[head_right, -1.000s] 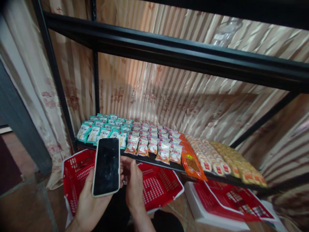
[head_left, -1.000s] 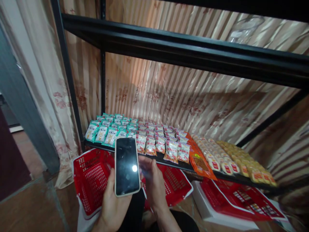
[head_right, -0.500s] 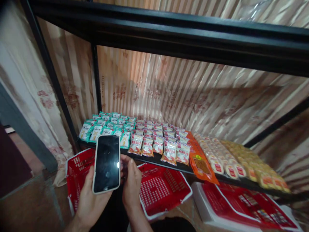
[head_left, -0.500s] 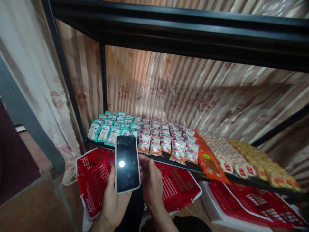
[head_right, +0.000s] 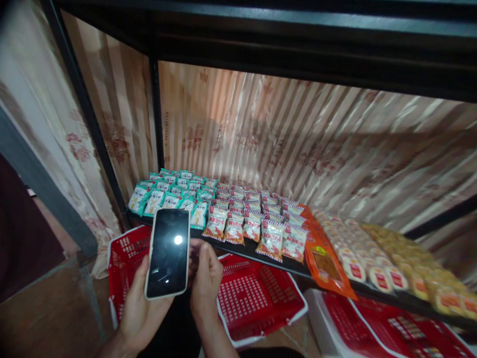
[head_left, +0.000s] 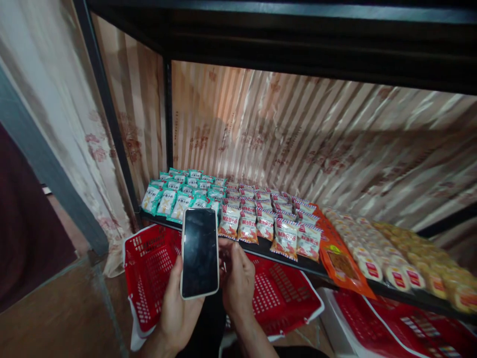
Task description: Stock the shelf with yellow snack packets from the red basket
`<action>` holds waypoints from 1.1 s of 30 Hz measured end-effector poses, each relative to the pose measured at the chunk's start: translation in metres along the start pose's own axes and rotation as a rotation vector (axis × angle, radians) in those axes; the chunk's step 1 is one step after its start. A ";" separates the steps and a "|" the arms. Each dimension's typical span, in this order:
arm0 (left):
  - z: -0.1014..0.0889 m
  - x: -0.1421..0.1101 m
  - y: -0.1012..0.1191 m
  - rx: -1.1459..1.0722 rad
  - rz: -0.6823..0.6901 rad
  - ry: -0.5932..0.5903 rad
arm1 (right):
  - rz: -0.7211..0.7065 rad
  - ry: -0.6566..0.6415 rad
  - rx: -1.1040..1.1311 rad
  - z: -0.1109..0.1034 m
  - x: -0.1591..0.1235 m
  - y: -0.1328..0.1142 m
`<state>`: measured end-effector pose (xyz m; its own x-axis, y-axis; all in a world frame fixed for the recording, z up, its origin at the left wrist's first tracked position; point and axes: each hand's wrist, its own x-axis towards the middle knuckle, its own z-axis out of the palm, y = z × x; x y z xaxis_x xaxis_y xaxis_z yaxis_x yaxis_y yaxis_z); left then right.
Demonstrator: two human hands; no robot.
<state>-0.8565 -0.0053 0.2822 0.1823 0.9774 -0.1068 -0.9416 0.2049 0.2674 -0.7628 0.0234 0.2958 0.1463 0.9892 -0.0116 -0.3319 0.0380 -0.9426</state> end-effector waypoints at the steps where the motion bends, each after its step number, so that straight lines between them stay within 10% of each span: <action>1: 0.000 0.000 0.000 -0.002 -0.002 0.000 | -0.006 -0.006 0.006 0.000 0.000 0.000; 33: 0.007 0.013 -0.015 0.025 -0.239 -0.022 | -0.258 0.290 -0.256 -0.042 0.002 -0.009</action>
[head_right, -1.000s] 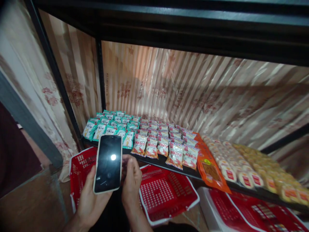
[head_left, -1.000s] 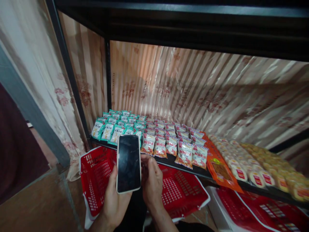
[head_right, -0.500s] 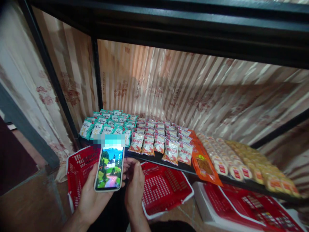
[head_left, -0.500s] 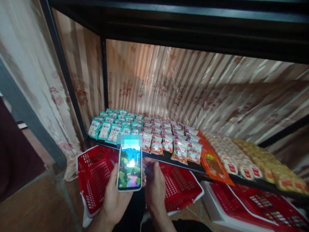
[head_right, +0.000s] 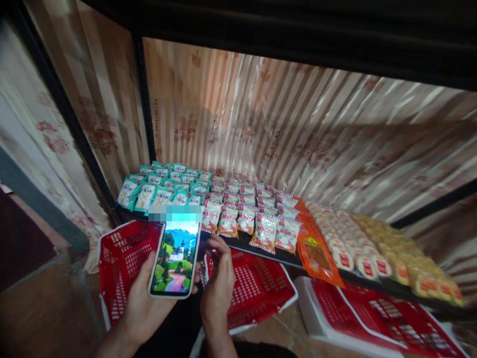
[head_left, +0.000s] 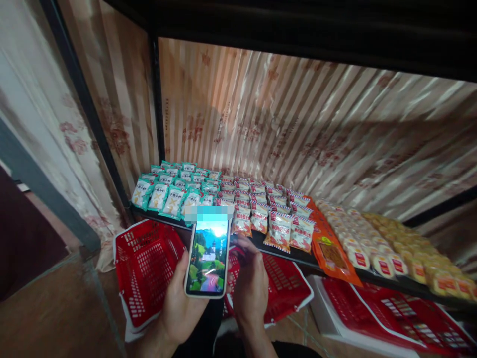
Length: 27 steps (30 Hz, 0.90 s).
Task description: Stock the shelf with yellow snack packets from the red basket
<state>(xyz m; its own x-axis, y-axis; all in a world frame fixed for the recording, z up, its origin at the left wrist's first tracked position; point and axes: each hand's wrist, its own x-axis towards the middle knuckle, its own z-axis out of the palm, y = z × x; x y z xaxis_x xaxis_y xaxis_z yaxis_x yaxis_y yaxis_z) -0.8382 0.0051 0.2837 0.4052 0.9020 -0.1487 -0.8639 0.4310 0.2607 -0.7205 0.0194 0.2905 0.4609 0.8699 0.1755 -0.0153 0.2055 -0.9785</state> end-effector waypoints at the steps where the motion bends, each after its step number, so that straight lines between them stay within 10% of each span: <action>1: -0.001 0.000 0.001 0.003 0.006 0.013 | -0.036 0.008 -0.012 0.001 0.002 0.001; 13: -0.004 0.004 0.006 0.022 0.040 0.123 | -0.454 -0.065 -0.307 -0.001 0.014 0.006; 27: -0.012 0.008 0.006 -0.022 -0.017 0.109 | -0.375 -0.079 -0.277 -0.002 0.003 0.015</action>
<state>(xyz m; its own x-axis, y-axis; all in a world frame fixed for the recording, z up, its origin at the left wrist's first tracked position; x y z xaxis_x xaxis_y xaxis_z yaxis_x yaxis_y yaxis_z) -0.8435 0.0142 0.2721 0.3856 0.8863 -0.2563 -0.8642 0.4443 0.2361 -0.7180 0.0244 0.2757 0.3205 0.7923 0.5192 0.3815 0.3937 -0.8363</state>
